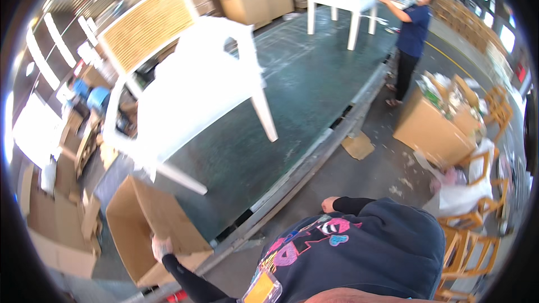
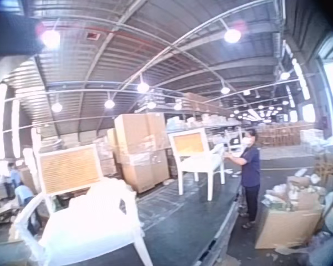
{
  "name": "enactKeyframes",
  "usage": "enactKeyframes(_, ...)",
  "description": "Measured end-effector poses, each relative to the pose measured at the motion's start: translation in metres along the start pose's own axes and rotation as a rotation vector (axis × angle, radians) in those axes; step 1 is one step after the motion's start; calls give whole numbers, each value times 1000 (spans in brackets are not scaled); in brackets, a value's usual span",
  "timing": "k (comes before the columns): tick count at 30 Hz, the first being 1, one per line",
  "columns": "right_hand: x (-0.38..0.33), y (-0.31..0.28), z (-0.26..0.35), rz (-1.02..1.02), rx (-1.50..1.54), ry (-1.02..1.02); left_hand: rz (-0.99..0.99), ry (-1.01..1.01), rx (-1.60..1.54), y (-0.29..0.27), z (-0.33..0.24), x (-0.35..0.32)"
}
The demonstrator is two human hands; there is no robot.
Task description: The person wraps a white chair with a woven backrest using protective paper and tape. They place cardboard pieces on the seat and back, secure them with tape, and cover the chair with a large white sheet, taping it in place.
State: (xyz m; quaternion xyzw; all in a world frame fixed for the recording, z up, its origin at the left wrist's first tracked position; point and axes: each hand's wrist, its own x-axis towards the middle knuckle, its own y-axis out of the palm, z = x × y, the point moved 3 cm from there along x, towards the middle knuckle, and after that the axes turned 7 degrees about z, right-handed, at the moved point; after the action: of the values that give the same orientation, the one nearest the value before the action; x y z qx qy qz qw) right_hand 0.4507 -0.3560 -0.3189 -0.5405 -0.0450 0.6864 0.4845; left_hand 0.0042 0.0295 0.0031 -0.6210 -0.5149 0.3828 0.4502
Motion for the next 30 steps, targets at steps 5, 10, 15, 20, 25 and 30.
enactKeyframes(5,-75,-17,-62,-25,140,81,-74,-140,90,59,-13,-19)
enactKeyframes(10,-92,-38,-93,-40,97,172,-92,-72,100,27,-33,-16)
enactKeyframes(15,-110,-36,-142,-153,149,277,109,-109,124,8,-53,-12)
enactKeyframes(20,-109,-12,-160,-128,140,323,80,-177,68,9,-67,-15)
enactKeyframes(25,-111,-2,-134,-42,229,154,-59,-306,230,13,-66,-23)
enactKeyframes(30,-105,-3,-146,-139,222,138,105,-219,172,11,-69,-13)
